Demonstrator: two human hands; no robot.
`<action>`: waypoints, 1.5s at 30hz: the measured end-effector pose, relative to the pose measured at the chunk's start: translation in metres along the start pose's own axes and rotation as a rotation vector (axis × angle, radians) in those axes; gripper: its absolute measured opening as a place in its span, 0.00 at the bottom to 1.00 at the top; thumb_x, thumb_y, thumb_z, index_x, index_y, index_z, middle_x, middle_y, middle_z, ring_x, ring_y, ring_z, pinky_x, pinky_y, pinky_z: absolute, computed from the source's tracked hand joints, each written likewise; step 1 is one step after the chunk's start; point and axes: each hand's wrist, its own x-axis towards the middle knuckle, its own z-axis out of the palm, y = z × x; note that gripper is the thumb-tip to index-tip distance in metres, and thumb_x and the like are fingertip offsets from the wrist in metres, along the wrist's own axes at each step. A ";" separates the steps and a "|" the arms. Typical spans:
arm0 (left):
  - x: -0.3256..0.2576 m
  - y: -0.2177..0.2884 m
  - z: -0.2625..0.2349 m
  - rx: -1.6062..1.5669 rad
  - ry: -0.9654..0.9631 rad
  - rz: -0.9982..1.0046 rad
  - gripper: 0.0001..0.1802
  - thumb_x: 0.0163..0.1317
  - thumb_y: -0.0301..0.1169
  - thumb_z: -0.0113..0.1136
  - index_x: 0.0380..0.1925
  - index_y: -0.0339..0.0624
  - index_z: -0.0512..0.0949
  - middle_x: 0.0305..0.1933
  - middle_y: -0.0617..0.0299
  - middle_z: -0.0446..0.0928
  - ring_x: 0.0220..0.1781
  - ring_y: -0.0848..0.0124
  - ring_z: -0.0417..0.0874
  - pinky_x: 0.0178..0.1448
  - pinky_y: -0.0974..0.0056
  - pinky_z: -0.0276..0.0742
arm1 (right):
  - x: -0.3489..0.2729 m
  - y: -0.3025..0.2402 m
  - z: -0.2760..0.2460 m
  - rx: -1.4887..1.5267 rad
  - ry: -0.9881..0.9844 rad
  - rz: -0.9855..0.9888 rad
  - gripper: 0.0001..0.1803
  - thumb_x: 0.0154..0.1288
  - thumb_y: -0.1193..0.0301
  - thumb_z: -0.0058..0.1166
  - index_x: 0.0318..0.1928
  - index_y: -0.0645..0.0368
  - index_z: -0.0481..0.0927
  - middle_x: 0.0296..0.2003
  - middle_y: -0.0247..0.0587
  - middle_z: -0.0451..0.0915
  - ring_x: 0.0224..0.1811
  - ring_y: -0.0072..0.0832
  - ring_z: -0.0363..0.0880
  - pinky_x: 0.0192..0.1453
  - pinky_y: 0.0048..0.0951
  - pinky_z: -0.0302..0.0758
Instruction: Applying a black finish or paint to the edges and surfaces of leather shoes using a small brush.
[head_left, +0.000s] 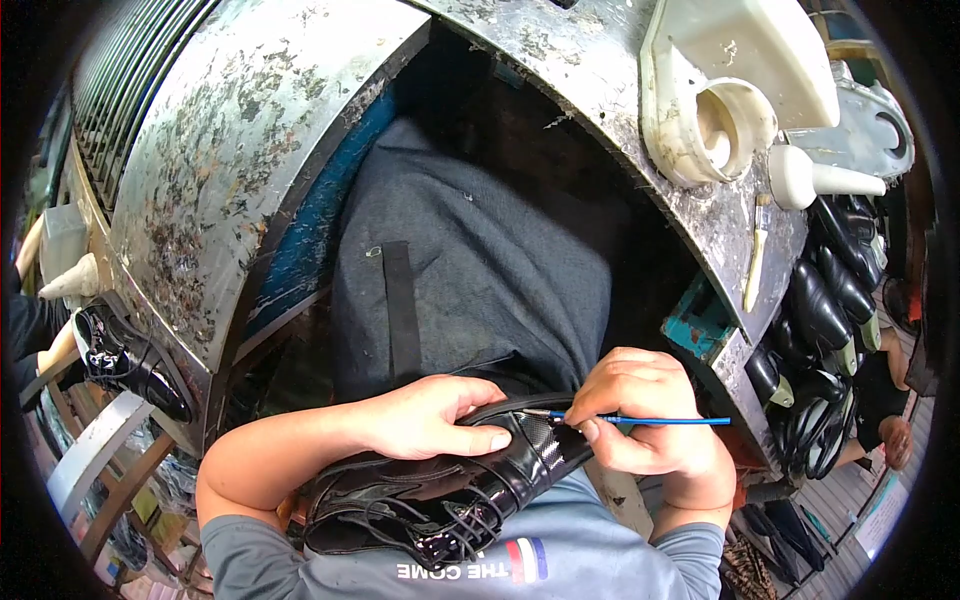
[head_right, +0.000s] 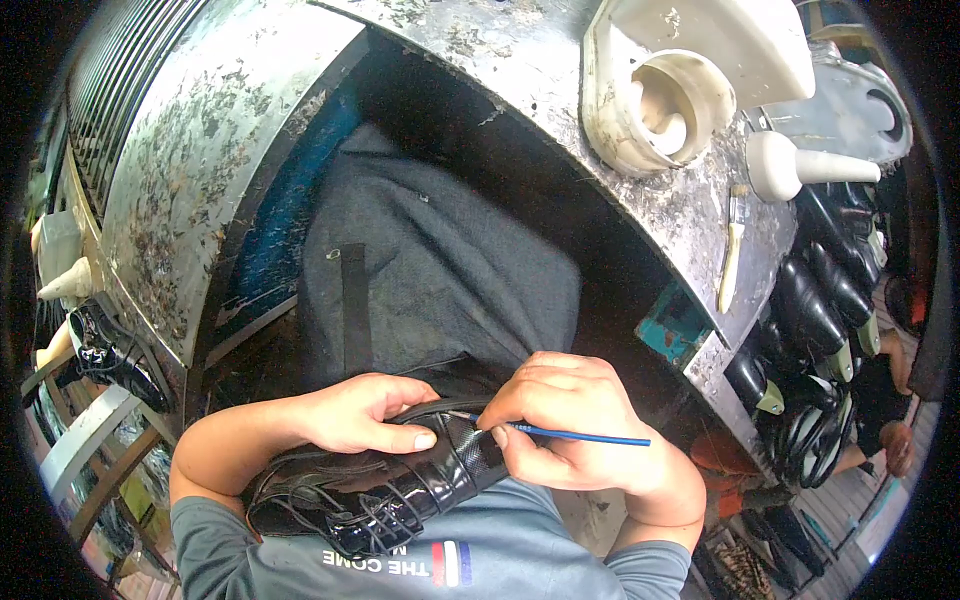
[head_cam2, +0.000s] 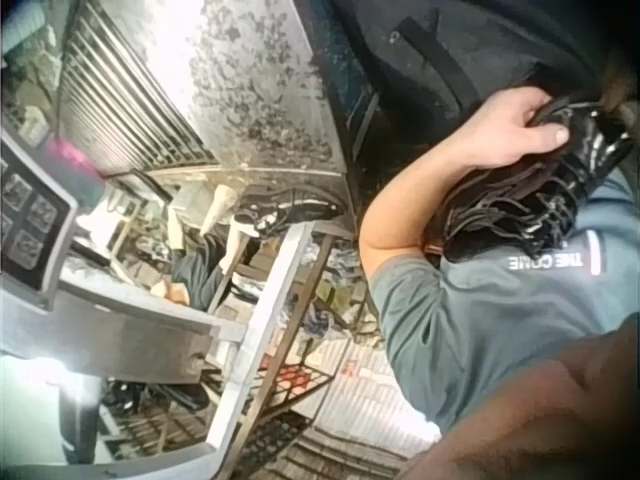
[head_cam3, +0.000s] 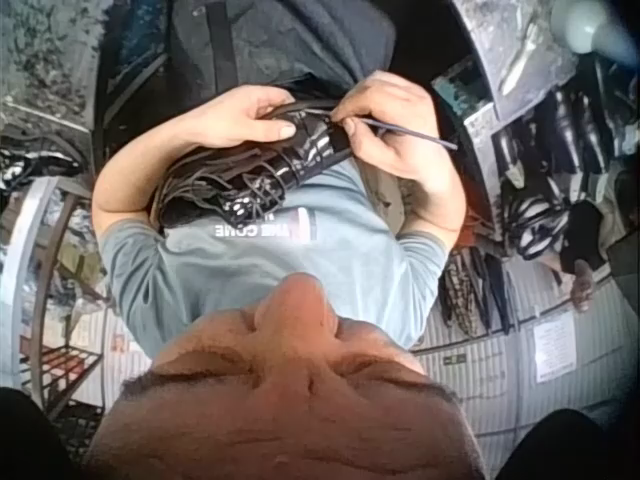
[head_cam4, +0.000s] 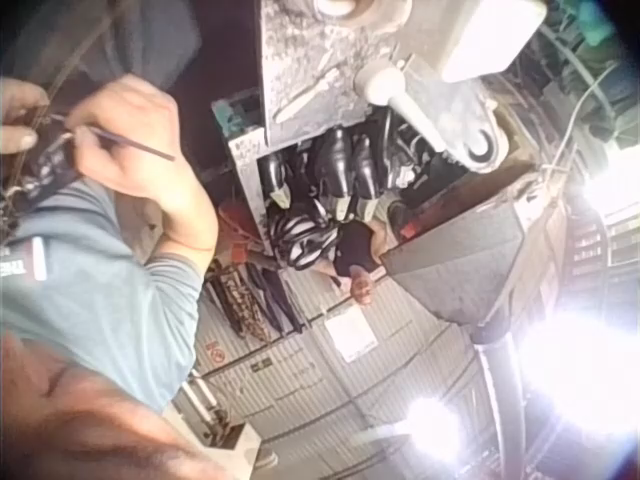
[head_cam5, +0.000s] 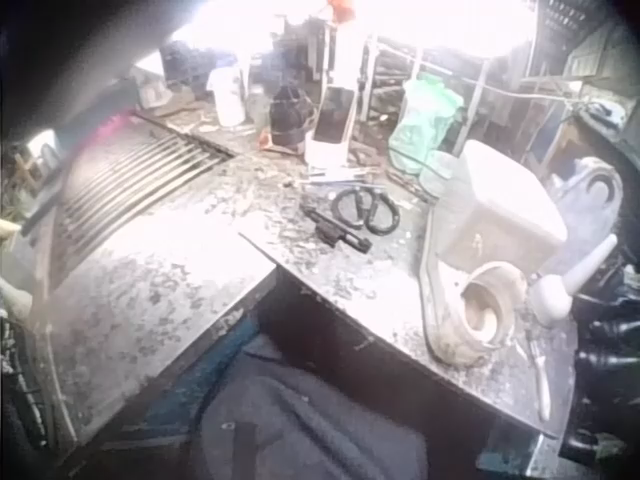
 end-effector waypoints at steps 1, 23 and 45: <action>0.000 0.000 -0.001 0.015 -0.004 -0.014 0.26 0.71 0.37 0.62 0.59 0.26 0.71 0.52 0.55 0.79 0.55 0.74 0.77 0.63 0.66 0.73 | 0.000 0.000 0.000 0.000 0.000 0.000 0.07 0.52 0.78 0.63 0.34 0.58 0.84 0.28 0.38 0.84 0.29 0.37 0.84 0.36 0.34 0.79; 0.000 -0.001 -0.005 -0.065 -0.011 0.027 0.27 0.70 0.33 0.64 0.63 0.29 0.70 0.61 0.56 0.77 0.65 0.71 0.74 0.72 0.62 0.67 | -0.003 0.000 -0.008 0.005 0.158 -0.045 0.06 0.55 0.78 0.61 0.35 0.60 0.84 0.30 0.40 0.85 0.30 0.36 0.84 0.37 0.34 0.79; 0.014 0.018 0.004 0.029 -0.133 -0.198 0.27 0.73 0.43 0.61 0.60 0.31 0.74 0.51 0.63 0.81 0.52 0.76 0.77 0.60 0.67 0.74 | -0.011 0.011 0.036 0.594 0.629 0.070 0.10 0.75 0.73 0.51 0.51 0.66 0.75 0.43 0.48 0.80 0.36 0.22 0.78 0.40 0.23 0.76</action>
